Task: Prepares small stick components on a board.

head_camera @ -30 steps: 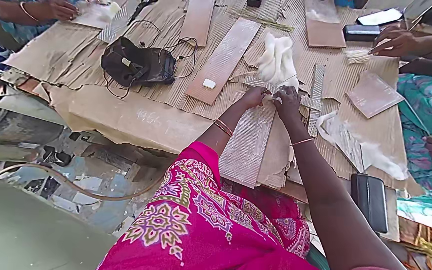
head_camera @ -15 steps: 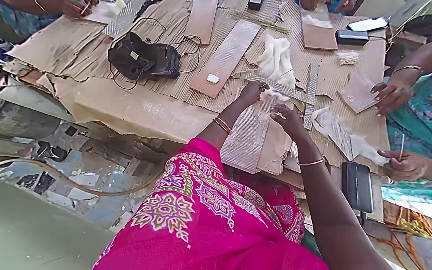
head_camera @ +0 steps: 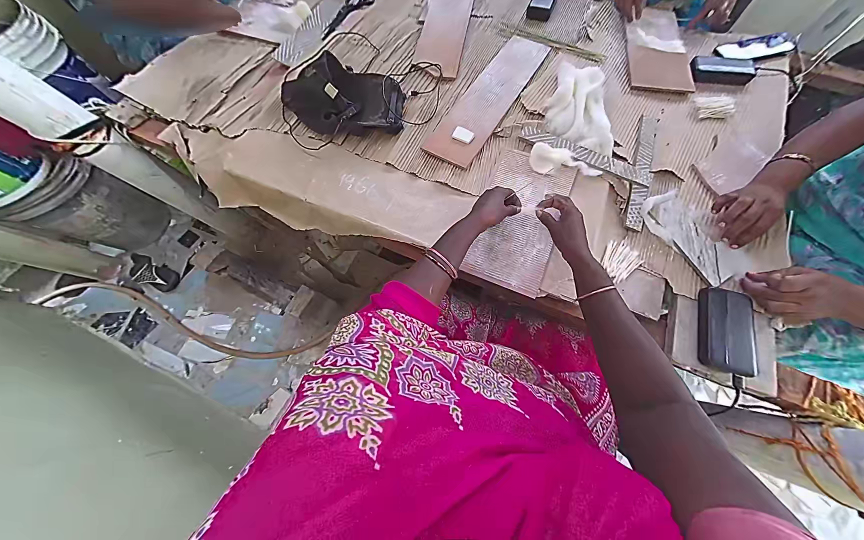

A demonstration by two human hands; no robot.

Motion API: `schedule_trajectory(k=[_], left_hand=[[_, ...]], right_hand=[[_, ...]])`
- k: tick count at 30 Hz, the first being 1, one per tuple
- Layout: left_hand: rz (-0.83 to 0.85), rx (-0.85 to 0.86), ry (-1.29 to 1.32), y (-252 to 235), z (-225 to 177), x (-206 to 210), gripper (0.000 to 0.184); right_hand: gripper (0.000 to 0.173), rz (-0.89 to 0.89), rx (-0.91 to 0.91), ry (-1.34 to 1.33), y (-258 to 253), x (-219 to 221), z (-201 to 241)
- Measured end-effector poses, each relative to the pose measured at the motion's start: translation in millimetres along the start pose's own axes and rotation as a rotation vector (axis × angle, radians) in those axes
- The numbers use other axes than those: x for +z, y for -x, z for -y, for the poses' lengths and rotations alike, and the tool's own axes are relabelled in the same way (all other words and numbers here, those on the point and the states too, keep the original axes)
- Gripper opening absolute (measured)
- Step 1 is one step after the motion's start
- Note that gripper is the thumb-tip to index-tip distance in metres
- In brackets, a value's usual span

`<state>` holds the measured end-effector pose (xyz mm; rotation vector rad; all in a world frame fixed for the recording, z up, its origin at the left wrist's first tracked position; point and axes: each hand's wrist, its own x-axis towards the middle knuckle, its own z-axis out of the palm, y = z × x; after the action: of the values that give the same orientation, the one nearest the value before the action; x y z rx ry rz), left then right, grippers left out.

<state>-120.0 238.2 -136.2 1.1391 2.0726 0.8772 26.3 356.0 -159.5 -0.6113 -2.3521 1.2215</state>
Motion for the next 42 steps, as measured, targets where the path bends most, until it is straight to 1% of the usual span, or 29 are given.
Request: schedule_trajectory(k=[4, 5, 7, 11, 13, 15, 18, 21, 23, 25, 27, 28, 29, 31, 32, 33, 34, 38, 39, 42], left_hand=[[0.029, 0.011, -0.208, 4.9, 2.2, 9.6, 0.036], [0.029, 0.004, -0.262, 5.8, -1.3, 11.4, 0.036], [-0.001, -0.014, -0.318, 7.9, -6.1, 16.7, 0.030], [-0.047, -0.013, -0.311, 6.8, -5.4, 21.5, 0.027], [-0.059, -0.017, -0.300, 7.2, -3.8, 21.5, 0.026], [-0.076, -0.014, -0.281, 8.0, -1.3, 21.4, 0.025], [-0.069, -0.030, -0.276, 8.4, 0.1, 18.2, 0.023], [-0.034, -0.054, -0.301, 9.0, -2.0, 15.2, 0.023], [-0.045, -0.040, -0.281, 8.8, -0.9, 13.7, 0.025], [-0.140, 0.044, -0.158, 11.4, 5.2, 8.3, 0.030], [-0.298, 0.127, 0.083, 16.0, 4.7, -3.8, 0.036], [-0.379, 0.152, 0.247, 18.6, -0.1, -9.5, 0.038], [-0.454, 0.168, 0.449, 21.0, -7.4, -14.3, 0.037], [-0.570, 0.177, 0.897, 24.2, -26.2, -21.8, 0.023], [-0.594, 0.173, 1.061, 25.2, -33.8, -24.0, 0.019], [-0.609, 0.161, 1.155, 24.5, -37.7, -23.2, 0.017], [-0.621, 0.139, 1.183, 22.5, -38.2, -19.5, 0.016], [-0.664, 0.053, 1.042, 15.6, -16.1, 9.2, 0.014], [-0.684, 0.037, 1.037, 13.0, -9.0, 16.1, 0.014], [-0.668, -0.034, 1.100, 13.5, 1.5, 28.6, 0.017]], right_hand=[[0.016, 0.002, 0.001, 0.255, 3.1, 6.1, -6.6], [0.016, 0.000, -0.001, 0.286, 3.8, 6.4, -8.0], [0.018, 0.019, -0.004, 0.326, 6.4, 4.5, -10.3], [0.030, 0.039, -0.040, 0.353, 11.1, 0.4, -7.8], [0.025, 0.026, -0.062, 0.380, 11.2, 5.9, -7.7], [0.018, -0.003, -0.044, 0.395, 10.3, 8.9, -8.2], [0.018, -0.011, -0.035, 0.384, 9.0, 6.3, -10.2], [0.015, -0.016, -0.068, 0.372, 8.3, 4.2, -15.3], [0.015, -0.022, -0.089, 0.367, 7.7, 4.0, -17.7], [0.015, -0.021, -0.099, 0.361, 8.0, 3.8, -19.0], [0.016, -0.023, -0.113, 0.350, 7.9, 4.1, -19.9], [0.016, -0.024, -0.117, 0.344, 8.4, 4.0, -20.3], [0.016, -0.023, -0.113, 0.340, 8.8, 4.2, -20.3], [0.016, -0.020, -0.103, 0.338, 8.8, 5.0, -20.4], [0.017, -0.021, -0.101, 0.339, 8.6, 5.4, -20.5], [0.016, -0.029, -0.107, 0.338, 8.8, 5.8, -21.1], [0.016, -0.040, -0.115, 0.338, 9.2, 6.1, -21.6], [0.016, -0.034, -0.104, 0.332, 10.7, 4.7, -18.7], [0.016, -0.034, -0.106, 0.331, 10.6, 4.5, -18.3], [0.018, -0.033, -0.090, 0.333, 10.9, 5.1, -18.0]])
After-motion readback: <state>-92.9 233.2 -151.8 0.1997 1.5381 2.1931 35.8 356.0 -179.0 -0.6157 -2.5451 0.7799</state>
